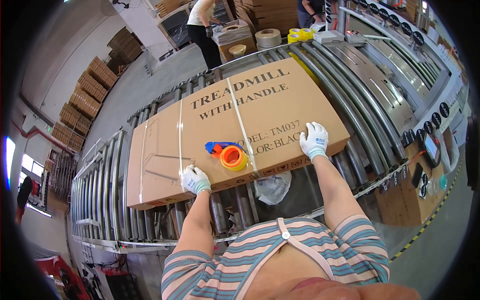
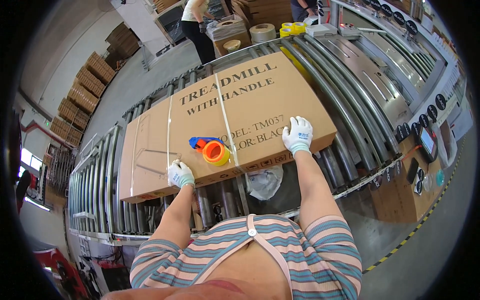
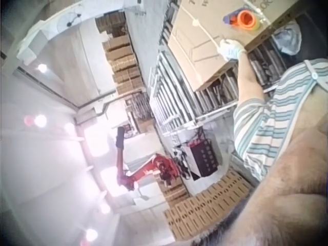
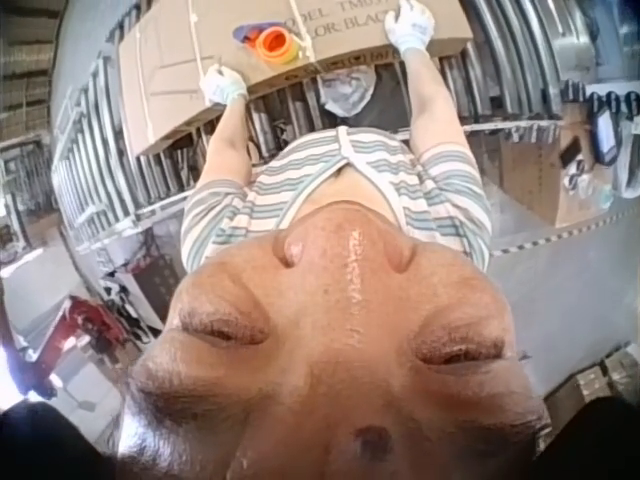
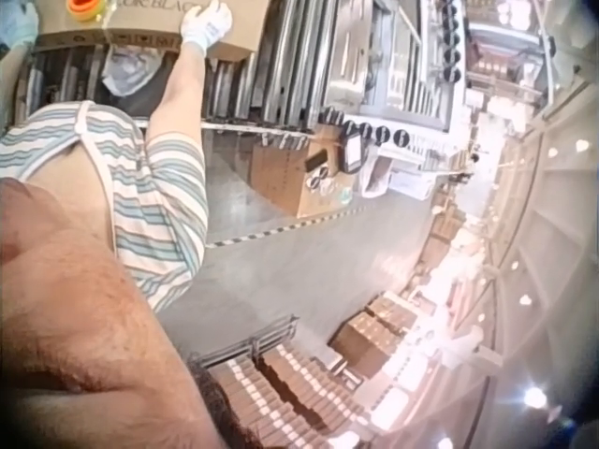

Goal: Packing a treadmill into a cardboard box and sealing it with tape on a conveyor belt.

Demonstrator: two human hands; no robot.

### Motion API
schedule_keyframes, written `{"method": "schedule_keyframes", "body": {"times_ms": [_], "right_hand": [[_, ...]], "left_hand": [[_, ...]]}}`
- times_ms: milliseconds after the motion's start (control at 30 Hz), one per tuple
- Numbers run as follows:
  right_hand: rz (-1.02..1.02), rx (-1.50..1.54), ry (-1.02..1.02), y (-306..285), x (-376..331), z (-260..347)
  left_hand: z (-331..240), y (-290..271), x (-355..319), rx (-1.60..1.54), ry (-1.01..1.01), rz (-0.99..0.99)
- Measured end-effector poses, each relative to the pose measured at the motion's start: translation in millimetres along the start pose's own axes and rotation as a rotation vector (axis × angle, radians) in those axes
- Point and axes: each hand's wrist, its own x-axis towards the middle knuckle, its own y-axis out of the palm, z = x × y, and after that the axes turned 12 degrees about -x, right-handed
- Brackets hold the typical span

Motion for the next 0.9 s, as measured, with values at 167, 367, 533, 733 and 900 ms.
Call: {"method": "schedule_keyframes", "body": {"times_ms": [167,367,533,733,900], "right_hand": [[-0.043,-0.022,-0.004,-1,4,-6],[0.001,0.029,-0.026,-14,11,3],[0.081,0.036,0.058,-26,6,-12],[0.142,0.024,0.048,-31,1,-10],[0.137,0.061,0.037,-29,0,-4]], "left_hand": [[12,17,2,0.047,0.084,-0.018],[31,12,8,0.105,0.083,-0.035],[-2,6,1,0.104,0.068,0.058],[-3,3,-2,0.120,0.037,0.076],[10,2,6,0.109,0.039,0.083]]}}
